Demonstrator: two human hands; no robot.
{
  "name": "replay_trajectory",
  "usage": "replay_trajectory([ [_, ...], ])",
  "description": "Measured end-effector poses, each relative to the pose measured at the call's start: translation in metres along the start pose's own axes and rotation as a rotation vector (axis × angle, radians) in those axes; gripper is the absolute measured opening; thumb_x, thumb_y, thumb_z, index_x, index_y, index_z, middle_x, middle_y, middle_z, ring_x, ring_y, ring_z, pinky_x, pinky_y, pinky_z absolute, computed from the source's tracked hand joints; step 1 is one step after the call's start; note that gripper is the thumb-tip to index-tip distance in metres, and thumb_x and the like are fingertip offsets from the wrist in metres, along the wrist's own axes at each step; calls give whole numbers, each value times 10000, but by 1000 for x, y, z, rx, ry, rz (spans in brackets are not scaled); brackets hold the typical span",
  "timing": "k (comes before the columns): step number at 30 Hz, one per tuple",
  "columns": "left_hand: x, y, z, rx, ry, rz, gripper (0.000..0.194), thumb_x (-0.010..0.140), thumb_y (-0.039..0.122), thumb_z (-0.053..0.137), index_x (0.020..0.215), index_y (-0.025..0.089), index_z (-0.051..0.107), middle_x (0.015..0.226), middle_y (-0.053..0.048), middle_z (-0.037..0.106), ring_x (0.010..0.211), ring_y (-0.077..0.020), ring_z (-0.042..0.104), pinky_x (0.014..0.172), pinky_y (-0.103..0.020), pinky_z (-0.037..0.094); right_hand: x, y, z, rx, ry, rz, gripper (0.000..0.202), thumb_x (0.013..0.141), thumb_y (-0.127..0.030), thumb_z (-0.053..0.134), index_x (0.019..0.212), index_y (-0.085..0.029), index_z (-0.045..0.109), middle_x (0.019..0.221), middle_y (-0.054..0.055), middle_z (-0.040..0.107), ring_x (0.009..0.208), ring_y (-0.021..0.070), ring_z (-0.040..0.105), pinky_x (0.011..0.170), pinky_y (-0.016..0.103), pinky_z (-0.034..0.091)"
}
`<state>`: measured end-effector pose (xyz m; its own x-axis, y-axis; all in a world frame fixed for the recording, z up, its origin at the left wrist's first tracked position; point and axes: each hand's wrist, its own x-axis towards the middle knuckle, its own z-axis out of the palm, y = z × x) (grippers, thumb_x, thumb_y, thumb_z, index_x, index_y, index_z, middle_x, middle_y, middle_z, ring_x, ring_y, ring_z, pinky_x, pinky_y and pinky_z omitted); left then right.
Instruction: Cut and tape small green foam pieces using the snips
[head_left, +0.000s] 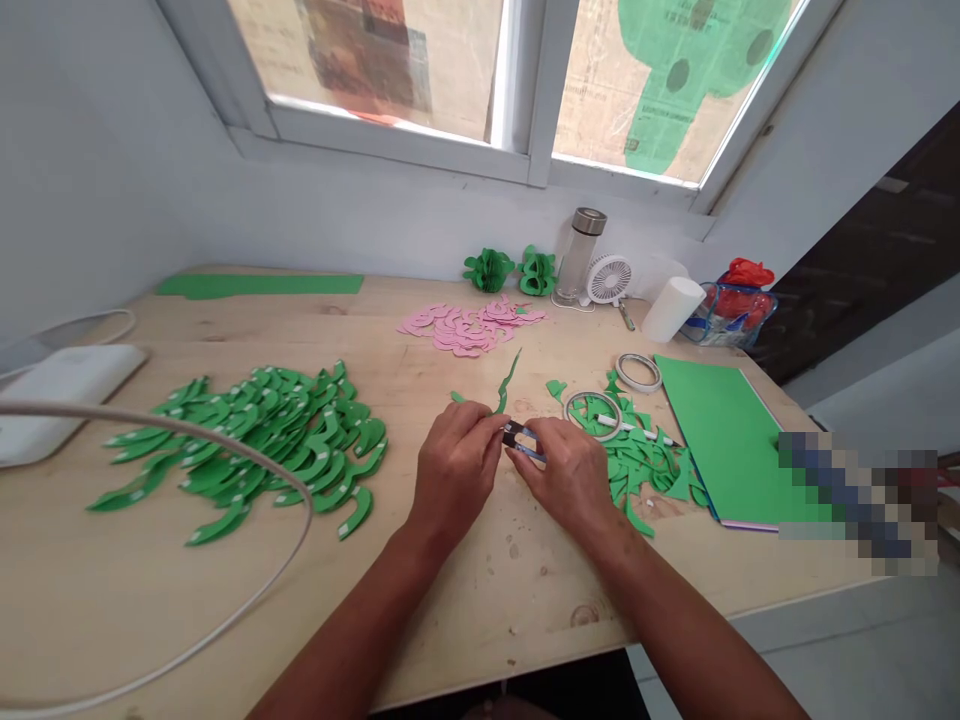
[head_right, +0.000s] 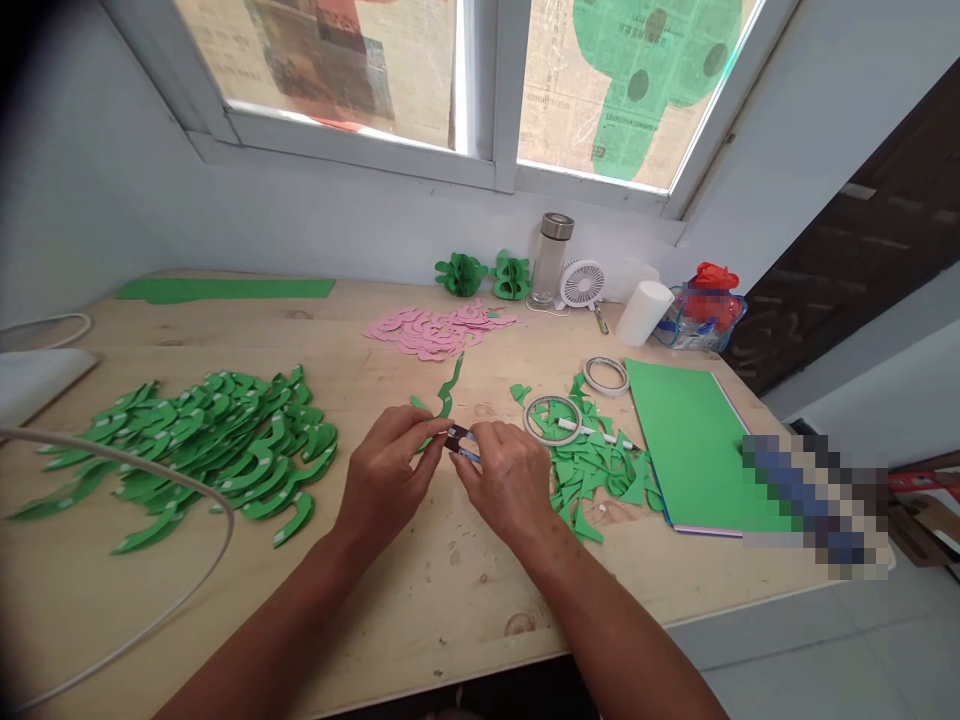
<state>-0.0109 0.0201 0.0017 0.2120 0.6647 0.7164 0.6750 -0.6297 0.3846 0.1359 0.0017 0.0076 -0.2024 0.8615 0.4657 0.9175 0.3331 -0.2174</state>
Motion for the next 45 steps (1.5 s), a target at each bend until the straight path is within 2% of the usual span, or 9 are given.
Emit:
replay_trajectory([
  [18, 5, 0, -4, 116, -130, 102, 163, 842, 151, 470, 800, 168, 627, 746, -67, 604, 732, -204, 519, 665, -332, 421, 0, -1, -2, -21, -51, 21, 126, 783, -313, 589, 829, -196, 579, 709, 18, 631, 688, 179, 564, 565, 268, 315],
  [22, 4, -2, -4, 98, -81, 75, 143, 831, 152, 485, 791, 169, 622, 743, -65, 603, 738, -203, 523, 673, -332, 427, 0, -1, -2, -18, -40, 32, 133, 777, -317, 600, 840, -201, 580, 719, 16, 636, 698, 183, 570, 565, 268, 327],
  [25, 3, -2, -4, 49, 21, -34, 119, 815, 173, 510, 807, 174, 629, 756, -63, 608, 757, -203, 544, 691, -334, 445, 0, 1, -1, -1, -22, 36, 142, 767, -310, 612, 852, -199, 583, 739, 25, 645, 710, 183, 577, 572, 265, 341],
  [28, 2, -3, -4, -69, 86, -234, 111, 797, 206, 542, 821, 177, 646, 763, -48, 616, 748, -184, 575, 685, -310, 460, 0, 1, -1, 22, -19, 51, 156, 768, -313, 610, 867, -195, 586, 748, 32, 648, 704, 180, 581, 579, 262, 354],
  [33, 3, -4, -4, -462, 62, -611, 159, 750, 312, 604, 790, 178, 679, 771, -26, 649, 701, -152, 591, 646, -263, 462, 0, 1, -2, 67, -16, 73, 175, 777, -328, 599, 877, -184, 592, 737, 37, 647, 685, 174, 581, 595, 257, 369],
  [37, 5, -4, -1, -763, 7, -858, 230, 681, 369, 658, 748, 152, 696, 685, -27, 651, 641, -143, 572, 595, -247, 448, 1, 0, -1, 96, 22, 78, 176, 783, -337, 582, 874, -186, 594, 728, 38, 642, 667, 169, 573, 588, 251, 369],
  [41, 4, -3, 1, -945, -67, -948, 229, 621, 341, 709, 729, 139, 702, 651, -34, 650, 613, -135, 562, 586, -245, 449, 1, -1, -1, 170, 28, 121, 177, 789, -356, 568, 843, -188, 578, 689, 18, 626, 622, 151, 559, 564, 239, 361],
  [45, 2, 0, 3, -1068, -155, -931, 179, 639, 316, 692, 689, 145, 690, 681, -49, 659, 633, -141, 571, 604, -253, 463, 2, -4, 0, 292, -7, 219, 191, 781, -381, 571, 816, -194, 562, 620, -19, 588, 549, 126, 531, 515, 219, 346],
])
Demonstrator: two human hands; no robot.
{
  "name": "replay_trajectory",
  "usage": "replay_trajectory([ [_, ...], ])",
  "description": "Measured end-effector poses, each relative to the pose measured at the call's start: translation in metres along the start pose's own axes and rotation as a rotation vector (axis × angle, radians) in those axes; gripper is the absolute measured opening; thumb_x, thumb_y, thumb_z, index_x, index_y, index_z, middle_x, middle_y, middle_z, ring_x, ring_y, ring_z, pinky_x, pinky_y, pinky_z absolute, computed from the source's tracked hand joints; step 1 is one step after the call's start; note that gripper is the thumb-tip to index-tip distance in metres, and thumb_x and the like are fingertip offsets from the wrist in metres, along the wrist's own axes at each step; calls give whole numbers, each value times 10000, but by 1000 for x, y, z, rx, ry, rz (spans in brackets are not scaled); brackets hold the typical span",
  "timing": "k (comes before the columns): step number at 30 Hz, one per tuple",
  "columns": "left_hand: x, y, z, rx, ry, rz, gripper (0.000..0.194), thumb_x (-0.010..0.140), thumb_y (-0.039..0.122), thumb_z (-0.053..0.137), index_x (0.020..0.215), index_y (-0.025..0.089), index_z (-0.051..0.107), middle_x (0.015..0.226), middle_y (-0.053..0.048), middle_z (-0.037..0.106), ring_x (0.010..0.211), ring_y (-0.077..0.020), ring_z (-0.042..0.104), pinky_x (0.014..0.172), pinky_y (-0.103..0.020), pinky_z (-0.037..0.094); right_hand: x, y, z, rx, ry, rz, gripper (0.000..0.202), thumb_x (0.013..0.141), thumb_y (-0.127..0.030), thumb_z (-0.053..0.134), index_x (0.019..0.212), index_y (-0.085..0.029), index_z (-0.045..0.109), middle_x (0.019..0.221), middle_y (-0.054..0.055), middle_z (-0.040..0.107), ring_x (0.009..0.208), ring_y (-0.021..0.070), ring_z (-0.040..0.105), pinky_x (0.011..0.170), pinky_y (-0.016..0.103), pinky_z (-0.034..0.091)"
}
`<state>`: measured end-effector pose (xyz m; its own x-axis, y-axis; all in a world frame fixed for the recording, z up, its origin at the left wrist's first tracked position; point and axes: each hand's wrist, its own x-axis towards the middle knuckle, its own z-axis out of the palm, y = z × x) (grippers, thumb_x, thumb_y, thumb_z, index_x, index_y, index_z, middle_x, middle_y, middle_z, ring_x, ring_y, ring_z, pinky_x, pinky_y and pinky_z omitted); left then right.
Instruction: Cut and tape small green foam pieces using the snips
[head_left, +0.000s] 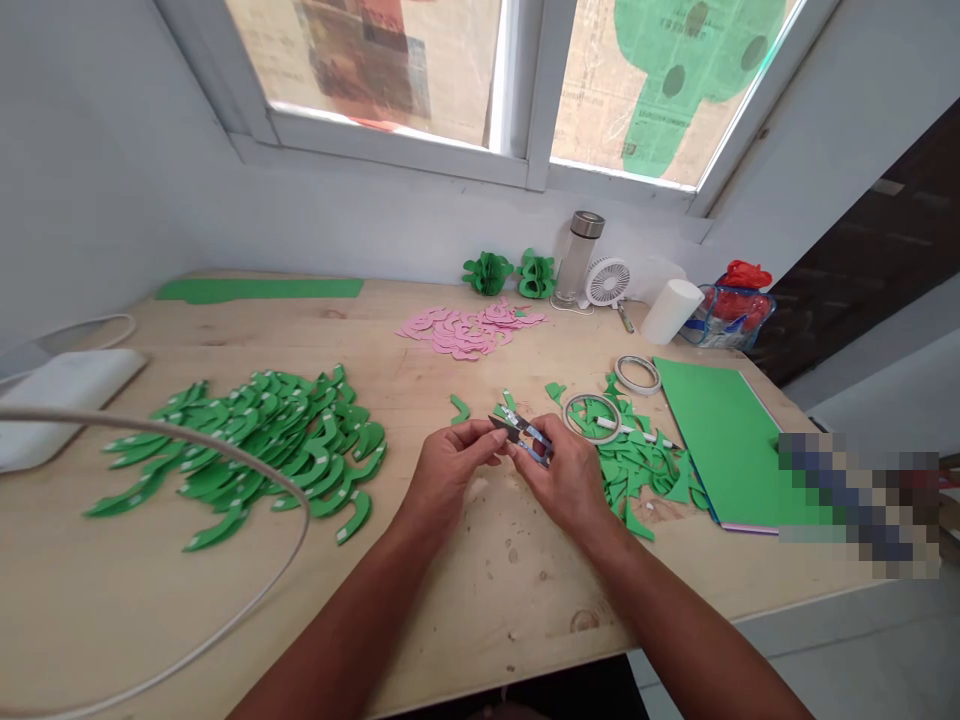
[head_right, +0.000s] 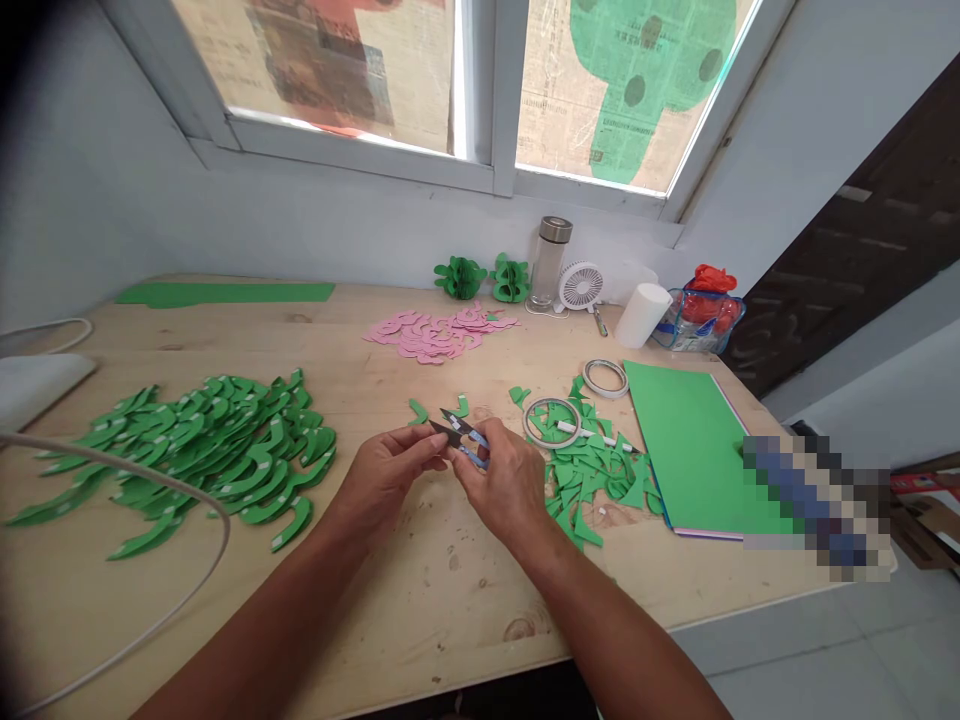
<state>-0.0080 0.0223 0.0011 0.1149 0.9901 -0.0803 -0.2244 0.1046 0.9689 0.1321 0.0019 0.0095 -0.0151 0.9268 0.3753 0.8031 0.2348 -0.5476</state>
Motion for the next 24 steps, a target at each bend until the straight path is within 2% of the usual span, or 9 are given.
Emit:
replay_trajectory([
  [2, -1, 0, 1, 14, -22, 4, 175, 648, 319, 679, 652, 144, 681, 660, -48, 645, 627, -144, 565, 610, -262, 473, 0, -1, 1, 62, -23, 41, 183, 772, -379, 574, 804, -199, 561, 588, -36, 564, 519, 117, 511, 491, 211, 337],
  [5, -1, 2, 3, 25, 5, 9, 185, 645, 323, 673, 626, 139, 676, 634, -46, 632, 606, -140, 553, 608, -268, 481, 0, -2, 2, 205, -80, 61, 164, 771, -360, 567, 802, -199, 570, 573, -47, 546, 499, 107, 488, 471, 203, 337],
  [10, -2, 5, 4, 43, 64, 12, 148, 635, 289, 671, 623, 142, 677, 599, -30, 631, 550, -125, 542, 555, -247, 465, 4, 1, 1, 507, -87, 98, 174, 806, -270, 477, 872, -171, 604, 694, -4, 611, 558, 106, 516, 512, 205, 395],
  [18, -4, 6, 7, 48, -10, 10, 130, 654, 260, 653, 584, 149, 650, 546, 1, 593, 503, -108, 534, 531, -237, 457, 9, 4, 4, 786, -145, 279, 88, 705, -234, 523, 742, -166, 566, 648, -8, 571, 559, 117, 525, 515, 224, 421],
  [24, -5, 6, 5, 46, -66, -12, 141, 666, 266, 653, 590, 148, 645, 547, -6, 598, 500, -113, 541, 513, -237, 458, 10, 3, 3, 871, -147, 320, 56, 649, -220, 550, 677, -172, 543, 591, -32, 537, 528, 102, 498, 509, 218, 405],
])
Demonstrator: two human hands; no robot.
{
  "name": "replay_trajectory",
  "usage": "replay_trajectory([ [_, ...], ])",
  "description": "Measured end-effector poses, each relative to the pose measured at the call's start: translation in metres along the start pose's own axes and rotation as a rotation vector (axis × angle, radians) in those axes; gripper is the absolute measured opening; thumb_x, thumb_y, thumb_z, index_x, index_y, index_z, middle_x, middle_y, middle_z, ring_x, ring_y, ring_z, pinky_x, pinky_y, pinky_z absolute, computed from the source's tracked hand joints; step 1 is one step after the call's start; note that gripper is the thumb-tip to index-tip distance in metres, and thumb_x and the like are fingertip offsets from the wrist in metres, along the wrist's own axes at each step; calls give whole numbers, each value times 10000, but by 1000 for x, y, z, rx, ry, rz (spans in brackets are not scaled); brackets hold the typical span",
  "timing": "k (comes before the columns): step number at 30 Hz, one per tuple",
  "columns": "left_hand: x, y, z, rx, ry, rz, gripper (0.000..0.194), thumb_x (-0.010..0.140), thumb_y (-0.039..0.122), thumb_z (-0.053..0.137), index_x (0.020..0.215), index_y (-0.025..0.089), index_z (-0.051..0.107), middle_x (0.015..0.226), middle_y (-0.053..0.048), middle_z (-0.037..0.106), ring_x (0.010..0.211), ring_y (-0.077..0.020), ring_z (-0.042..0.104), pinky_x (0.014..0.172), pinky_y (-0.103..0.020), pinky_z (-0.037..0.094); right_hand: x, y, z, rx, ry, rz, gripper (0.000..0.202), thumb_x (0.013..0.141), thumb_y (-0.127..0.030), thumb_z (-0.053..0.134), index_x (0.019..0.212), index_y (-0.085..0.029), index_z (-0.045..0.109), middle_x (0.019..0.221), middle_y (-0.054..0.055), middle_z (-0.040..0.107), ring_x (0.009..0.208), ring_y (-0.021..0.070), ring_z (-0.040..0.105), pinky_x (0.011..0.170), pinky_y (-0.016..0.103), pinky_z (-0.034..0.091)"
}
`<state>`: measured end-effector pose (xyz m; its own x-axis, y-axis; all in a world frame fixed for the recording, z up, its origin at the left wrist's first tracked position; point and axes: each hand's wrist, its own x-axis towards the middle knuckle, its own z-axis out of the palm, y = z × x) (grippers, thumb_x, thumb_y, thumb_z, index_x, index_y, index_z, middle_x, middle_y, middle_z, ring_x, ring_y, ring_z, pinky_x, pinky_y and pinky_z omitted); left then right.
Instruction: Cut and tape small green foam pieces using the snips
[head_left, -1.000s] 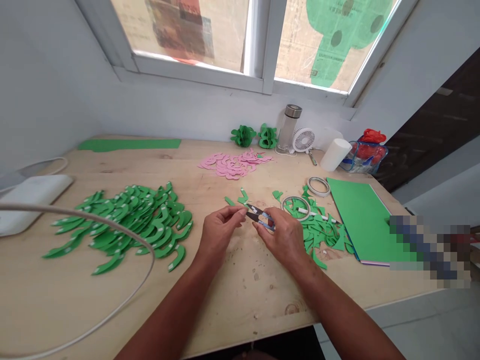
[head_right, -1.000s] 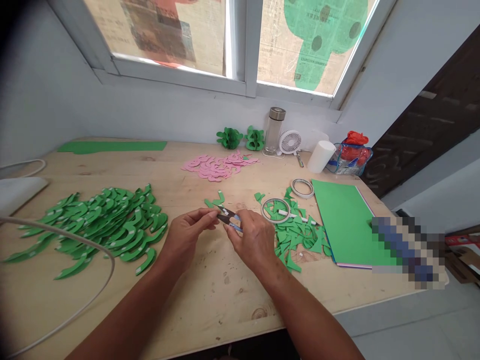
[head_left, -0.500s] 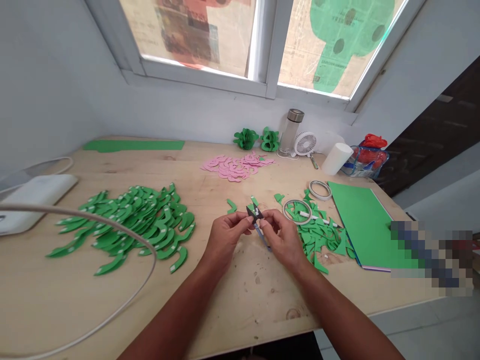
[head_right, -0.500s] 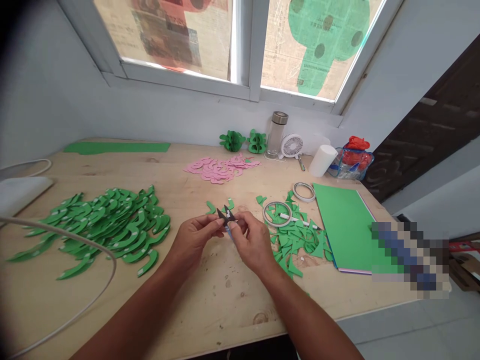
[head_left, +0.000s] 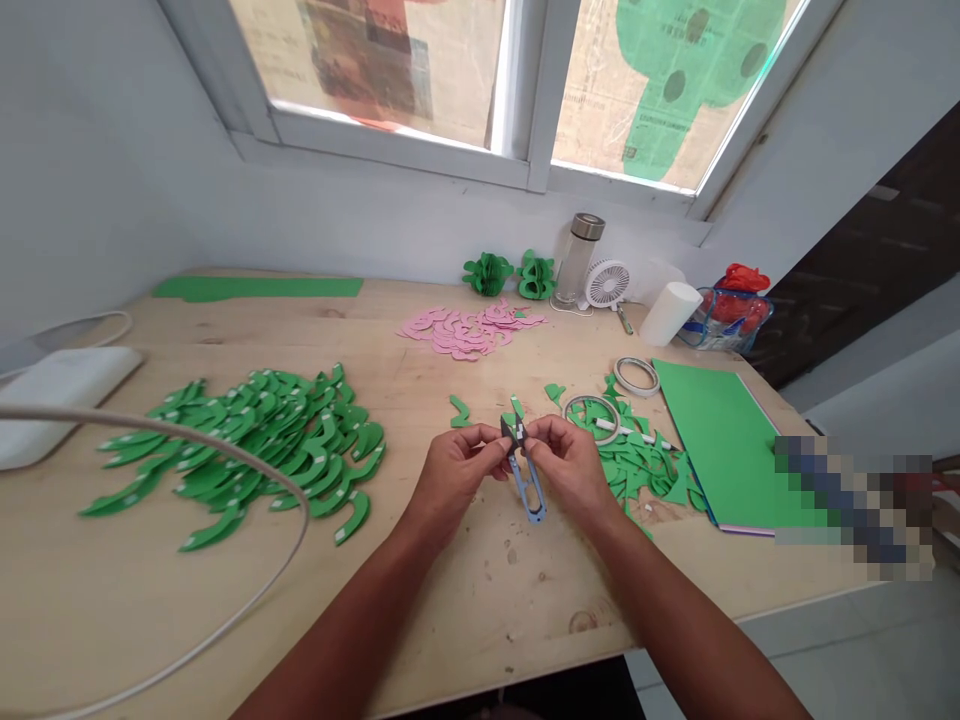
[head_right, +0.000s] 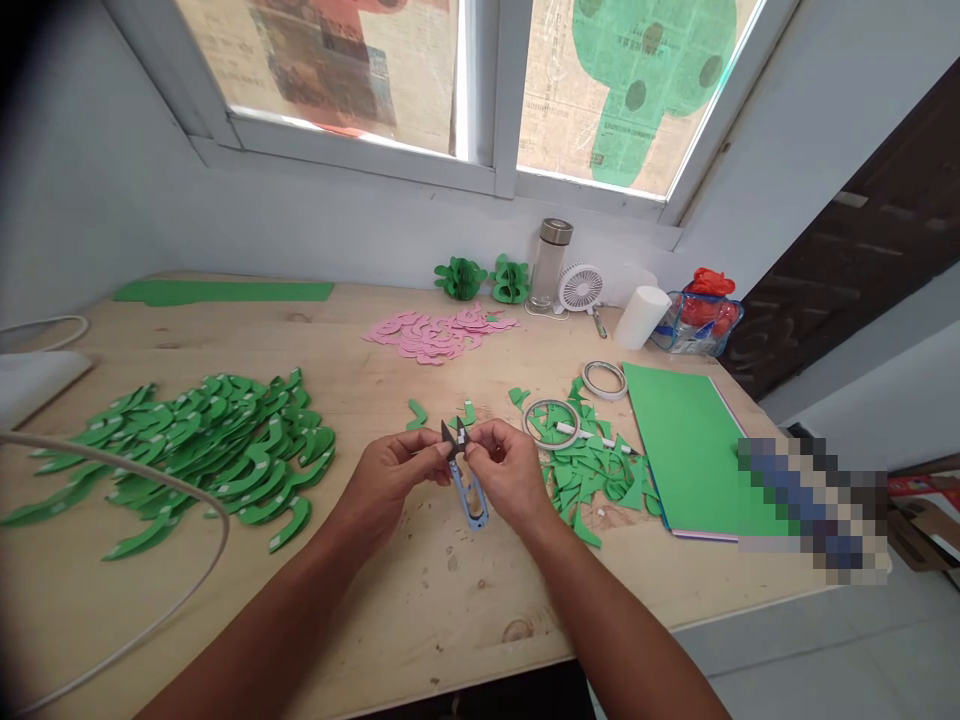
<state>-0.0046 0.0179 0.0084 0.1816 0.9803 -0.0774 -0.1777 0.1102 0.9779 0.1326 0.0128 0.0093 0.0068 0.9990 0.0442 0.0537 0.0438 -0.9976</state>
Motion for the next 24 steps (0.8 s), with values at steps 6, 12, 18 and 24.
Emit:
replay_trajectory([
  [6, -2, 4, 1, -5, -33, -22, 137, 679, 255, 647, 612, 135, 642, 551, -9, 596, 509, -110, 535, 510, -231, 460, -1, -3, -2, 0, -5, 46, 72, 647, -231, 569, 656, -164, 544, 564, -36, 526, 506, 94, 478, 491, 213, 378],
  [12, -2, 6, 1, -3, -57, -20, 134, 686, 234, 642, 605, 129, 627, 550, 0, 589, 510, -103, 528, 515, -221, 456, -1, -2, -4, 21, -36, 58, 78, 655, -228, 584, 653, -167, 535, 562, -44, 508, 509, 87, 467, 497, 211, 354],
  [18, -2, 6, -1, -3, -68, -18, 123, 700, 225, 638, 623, 128, 632, 554, 2, 590, 507, -97, 528, 515, -213, 451, -1, -1, -4, 36, -38, 58, 91, 662, -236, 599, 657, -166, 542, 559, -47, 505, 507, 85, 457, 499, 213, 345],
  [24, -3, 7, -1, -1, -61, -1, 119, 703, 219, 636, 624, 131, 636, 548, 7, 587, 506, -94, 527, 510, -206, 447, -2, -1, -3, 42, -42, 46, 123, 678, -262, 615, 673, -158, 550, 576, -38, 526, 516, 87, 469, 508, 215, 344],
])
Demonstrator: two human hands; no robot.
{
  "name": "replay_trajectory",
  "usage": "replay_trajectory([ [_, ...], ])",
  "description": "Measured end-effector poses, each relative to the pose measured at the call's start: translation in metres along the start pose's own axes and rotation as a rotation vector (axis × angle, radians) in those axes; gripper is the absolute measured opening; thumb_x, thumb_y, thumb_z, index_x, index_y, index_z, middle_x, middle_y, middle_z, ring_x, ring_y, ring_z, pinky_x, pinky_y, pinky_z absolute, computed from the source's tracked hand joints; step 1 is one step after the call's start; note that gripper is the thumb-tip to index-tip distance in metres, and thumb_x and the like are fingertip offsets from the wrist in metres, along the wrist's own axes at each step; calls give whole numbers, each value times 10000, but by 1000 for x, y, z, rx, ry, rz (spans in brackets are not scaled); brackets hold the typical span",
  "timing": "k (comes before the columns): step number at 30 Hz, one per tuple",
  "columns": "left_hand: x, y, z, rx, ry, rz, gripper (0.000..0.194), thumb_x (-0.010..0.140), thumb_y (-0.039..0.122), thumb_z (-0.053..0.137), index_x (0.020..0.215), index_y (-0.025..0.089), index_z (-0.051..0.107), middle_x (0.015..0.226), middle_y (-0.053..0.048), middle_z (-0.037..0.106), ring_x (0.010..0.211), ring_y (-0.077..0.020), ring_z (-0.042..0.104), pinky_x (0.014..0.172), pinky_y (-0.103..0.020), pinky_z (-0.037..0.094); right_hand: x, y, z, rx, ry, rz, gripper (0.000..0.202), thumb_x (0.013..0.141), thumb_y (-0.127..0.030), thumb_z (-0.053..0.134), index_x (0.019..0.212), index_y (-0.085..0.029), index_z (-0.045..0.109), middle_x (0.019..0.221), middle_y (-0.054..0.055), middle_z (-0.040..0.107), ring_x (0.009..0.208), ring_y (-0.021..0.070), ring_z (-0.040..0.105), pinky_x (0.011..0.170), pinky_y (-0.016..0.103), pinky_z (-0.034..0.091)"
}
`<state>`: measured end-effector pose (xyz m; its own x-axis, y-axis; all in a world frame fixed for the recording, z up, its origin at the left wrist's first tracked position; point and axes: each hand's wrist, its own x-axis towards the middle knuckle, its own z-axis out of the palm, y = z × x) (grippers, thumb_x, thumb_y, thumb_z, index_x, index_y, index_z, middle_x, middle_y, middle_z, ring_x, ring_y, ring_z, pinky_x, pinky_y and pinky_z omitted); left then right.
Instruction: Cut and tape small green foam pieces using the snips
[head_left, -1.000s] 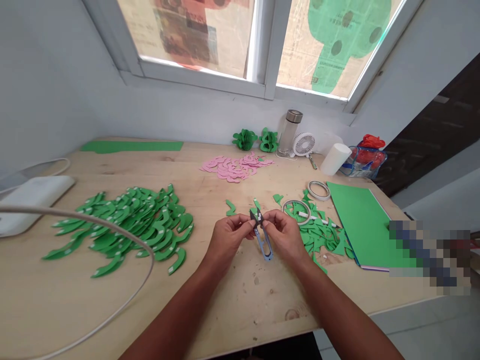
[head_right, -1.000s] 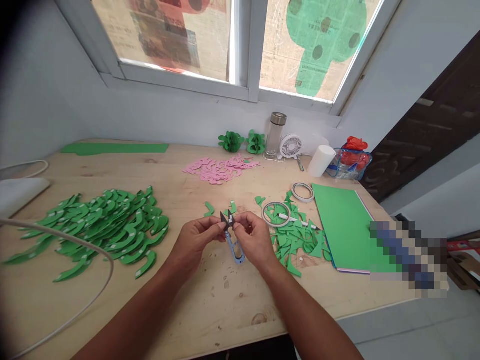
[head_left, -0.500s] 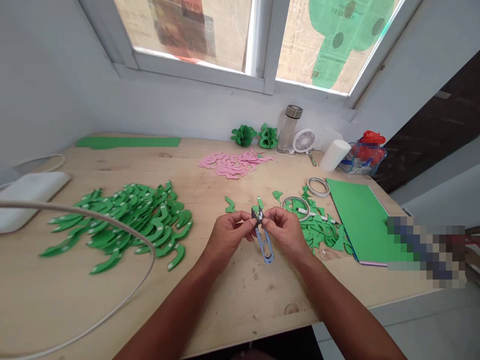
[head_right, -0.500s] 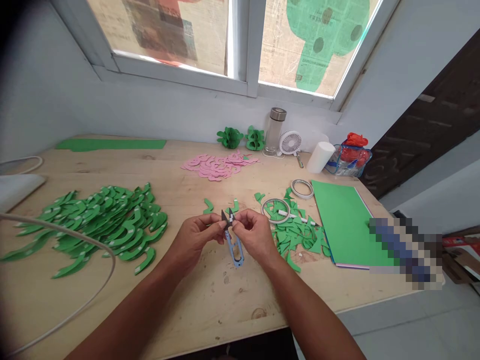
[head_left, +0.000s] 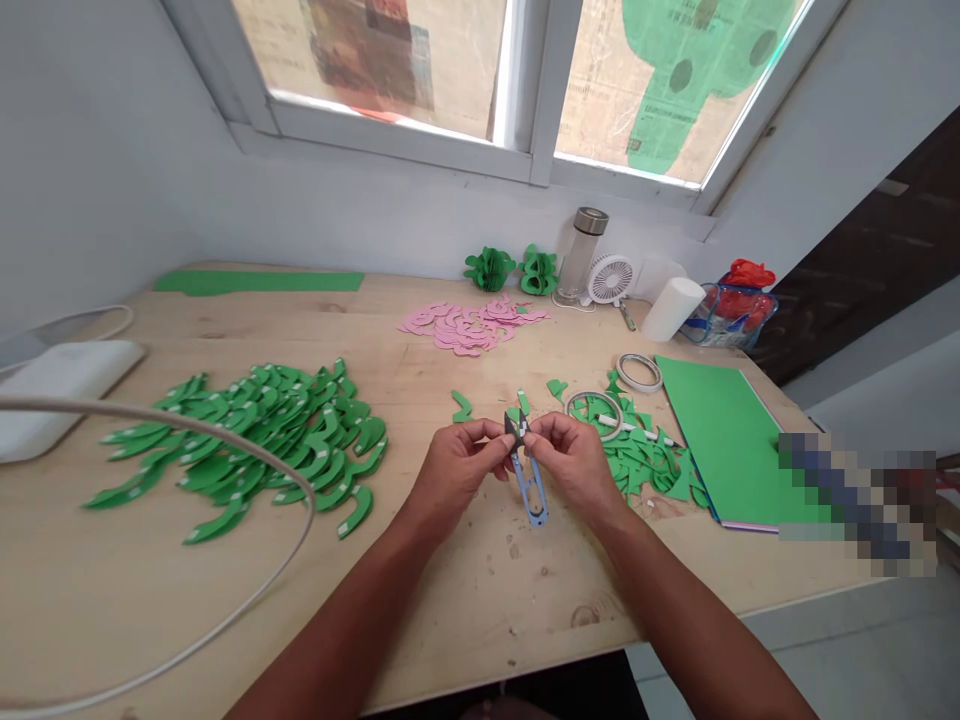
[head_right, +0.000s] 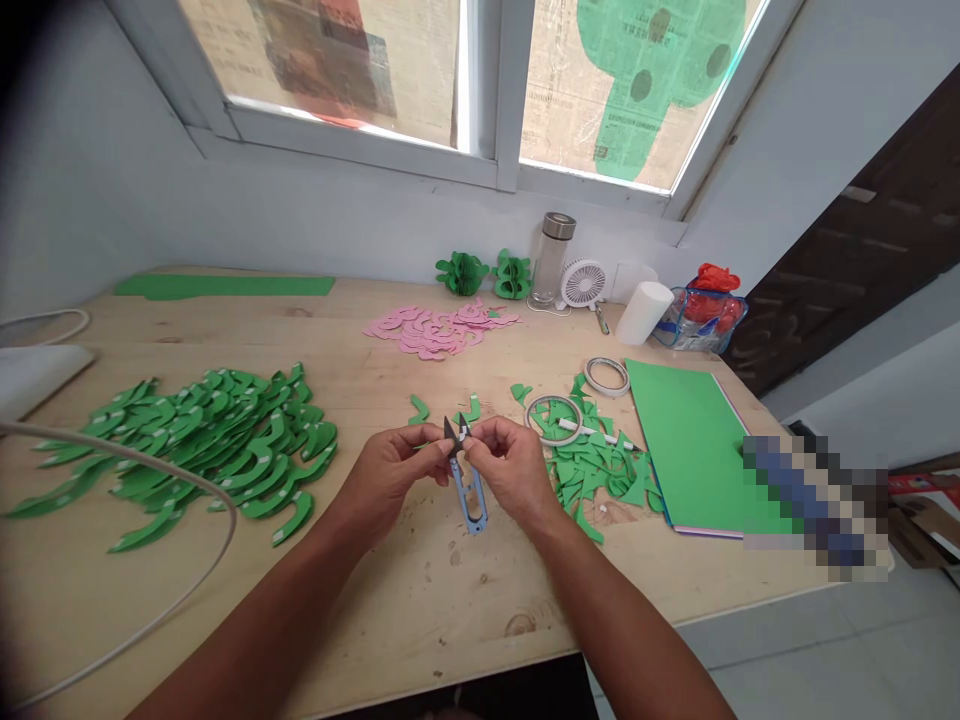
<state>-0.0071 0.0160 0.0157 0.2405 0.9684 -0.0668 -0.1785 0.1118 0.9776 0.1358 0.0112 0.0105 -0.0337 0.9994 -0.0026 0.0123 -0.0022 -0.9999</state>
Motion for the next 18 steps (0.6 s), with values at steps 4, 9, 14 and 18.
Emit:
replay_trajectory([
  [4, 0, 0, 1, 10, 15, 19, 121, 705, 217, 632, 618, 133, 631, 544, 8, 583, 507, -96, 530, 511, -208, 447, 0, 1, 0, 5, -7, -12, 157, 696, -296, 626, 678, -157, 555, 579, -32, 538, 524, 92, 485, 517, 220, 360],
  [9, -1, -1, 3, 45, 70, 45, 134, 711, 236, 631, 628, 131, 621, 554, 9, 580, 505, -97, 528, 524, -216, 461, 0, 0, -1, 1, -7, -30, 186, 710, -337, 630, 702, -163, 567, 613, -17, 567, 563, 112, 519, 540, 231, 401],
  [14, 0, -6, 3, 140, 165, 138, 106, 718, 230, 618, 658, 143, 616, 626, 13, 570, 526, -92, 531, 528, -211, 467, -1, -3, -2, -171, 182, -149, 109, 744, -279, 576, 741, -170, 588, 673, -7, 580, 613, 113, 511, 579, 230, 407],
  [18, 0, -12, 2, 299, 189, 270, 114, 742, 246, 599, 676, 154, 615, 670, 2, 559, 571, -108, 539, 550, -230, 477, -2, -4, 0, -238, 156, -148, 76, 717, -237, 574, 699, -166, 595, 625, -15, 559, 570, 104, 476, 538, 220, 384],
])
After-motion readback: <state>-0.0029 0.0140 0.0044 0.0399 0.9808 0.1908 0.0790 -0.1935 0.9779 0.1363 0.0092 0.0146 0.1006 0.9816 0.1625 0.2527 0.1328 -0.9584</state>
